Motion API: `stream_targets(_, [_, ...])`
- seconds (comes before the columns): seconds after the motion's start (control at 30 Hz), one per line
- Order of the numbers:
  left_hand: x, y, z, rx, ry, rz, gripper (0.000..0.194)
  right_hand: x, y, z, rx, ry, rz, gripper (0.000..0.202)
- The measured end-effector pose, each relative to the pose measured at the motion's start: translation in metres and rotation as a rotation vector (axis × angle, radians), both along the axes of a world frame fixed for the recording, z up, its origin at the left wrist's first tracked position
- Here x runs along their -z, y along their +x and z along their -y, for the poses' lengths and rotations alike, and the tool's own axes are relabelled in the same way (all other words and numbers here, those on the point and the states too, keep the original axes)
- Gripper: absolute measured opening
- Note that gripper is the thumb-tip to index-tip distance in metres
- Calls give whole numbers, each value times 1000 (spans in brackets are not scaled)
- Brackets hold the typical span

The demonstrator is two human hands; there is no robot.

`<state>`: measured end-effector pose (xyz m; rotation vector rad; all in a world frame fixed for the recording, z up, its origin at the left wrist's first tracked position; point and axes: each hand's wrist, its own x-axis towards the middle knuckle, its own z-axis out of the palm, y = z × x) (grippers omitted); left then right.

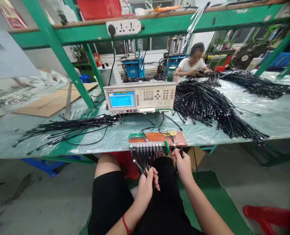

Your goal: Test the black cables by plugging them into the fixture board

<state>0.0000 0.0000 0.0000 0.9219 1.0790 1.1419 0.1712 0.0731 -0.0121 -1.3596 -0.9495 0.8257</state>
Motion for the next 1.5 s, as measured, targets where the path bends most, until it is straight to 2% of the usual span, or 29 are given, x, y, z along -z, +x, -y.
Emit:
stream_targets(0.13, [3, 0, -1, -11, 14, -16, 59, -3, 2, -2, -18, -4, 14, 60])
stream_targets(0.33, [7, 1, -5, -3, -101, 71, 68, 3, 2, -4, -38, 3, 34, 58])
stream_targets(0.53, [1, -1, -5, -32, -92, 135, 64, -4, 7, -13, -81, 3, -146, 56])
stream_targets(0.67, [4, -1, -4, -19, -90, 175, 61, -9, 14, -14, -150, -49, -225, 56])
stream_targets(0.83, [6, -2, -3, -2, -54, 144, 57, 2, 17, -5, -137, -113, -379, 59])
stream_targets(0.97, [1, -3, -2, 24, -38, 57, 58, 7, 16, -1, -153, -131, -376, 62])
stream_targets(1.27, [1, -1, -3, 24, -96, 92, 63, -15, 5, -16, -194, -90, -318, 66])
stream_targets(1.5, [-1, -4, -1, 24, -96, 108, 61, -18, 2, -15, -332, -180, -517, 60])
